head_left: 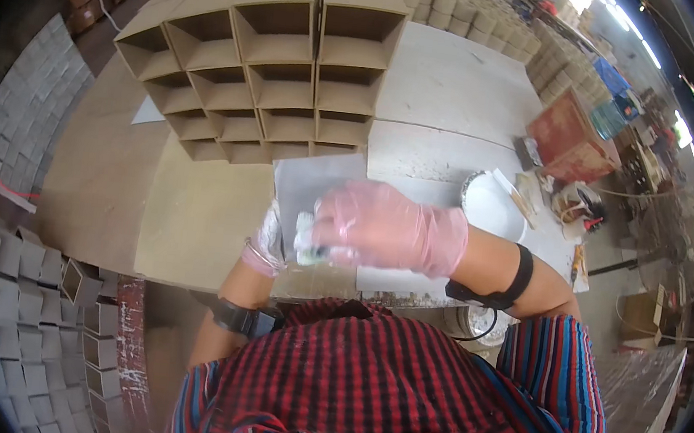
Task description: Applying a white liquid substance, likely primer or glaze, to square wooden or ceramic blocks using a sponge.
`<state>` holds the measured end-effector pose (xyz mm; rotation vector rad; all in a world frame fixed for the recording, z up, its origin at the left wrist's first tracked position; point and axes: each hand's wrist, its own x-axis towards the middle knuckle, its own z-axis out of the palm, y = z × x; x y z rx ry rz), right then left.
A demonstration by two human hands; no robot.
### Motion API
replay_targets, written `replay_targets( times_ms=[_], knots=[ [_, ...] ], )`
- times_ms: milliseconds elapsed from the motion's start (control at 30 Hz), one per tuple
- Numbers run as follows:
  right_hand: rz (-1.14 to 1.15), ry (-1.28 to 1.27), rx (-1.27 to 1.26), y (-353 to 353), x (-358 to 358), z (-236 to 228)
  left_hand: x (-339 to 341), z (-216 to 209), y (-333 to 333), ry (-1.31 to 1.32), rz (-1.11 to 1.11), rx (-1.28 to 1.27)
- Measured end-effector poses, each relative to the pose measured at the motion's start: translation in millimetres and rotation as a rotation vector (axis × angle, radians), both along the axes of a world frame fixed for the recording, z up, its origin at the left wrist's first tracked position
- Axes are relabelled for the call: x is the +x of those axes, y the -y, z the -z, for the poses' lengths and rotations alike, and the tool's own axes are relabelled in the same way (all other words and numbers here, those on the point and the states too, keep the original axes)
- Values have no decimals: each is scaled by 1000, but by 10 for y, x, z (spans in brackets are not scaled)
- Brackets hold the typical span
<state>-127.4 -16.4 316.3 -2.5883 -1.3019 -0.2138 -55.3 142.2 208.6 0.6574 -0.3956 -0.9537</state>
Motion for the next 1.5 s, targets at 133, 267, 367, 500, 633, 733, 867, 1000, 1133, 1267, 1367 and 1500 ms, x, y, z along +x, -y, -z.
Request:
replay_targets(
  times_ms=[133,267,367,500,633,733,867,1000,1133,1267,1367,1500],
  knots=[
    [190,46,178,131,445,-187,-167,-94,61,26,-71,26],
    [265,169,147,146,604,-418,-349,-182,48,50,-147,46],
    [-72,211,210,-68,221,-410,-453,-171,-63,59,-223,51],
    [-309,-14,154,-404,22,-435,-636,-145,-257,78,-328,109],
    [90,129,165,-328,379,-534,-959,-88,-370,41,-440,155],
    [252,-132,542,-115,489,-399,-1136,33,-463,-64,-533,149],
    [336,-383,979,-46,469,-93,-1256,203,-711,-100,-740,-250],
    [321,-440,1043,-120,329,258,-1361,300,-1000,-159,-873,-391],
    [304,-688,1190,-219,193,514,-1442,305,-1310,-230,-1035,-585],
    [467,-1005,1478,-457,139,694,-1504,298,-1697,-245,-1033,-682],
    [397,-1099,1572,-783,116,854,-1610,298,-2155,-242,-1256,-581],
    [474,-1277,1568,-1294,119,1026,-1936,305,-2809,-251,-1200,-685]
  ],
)
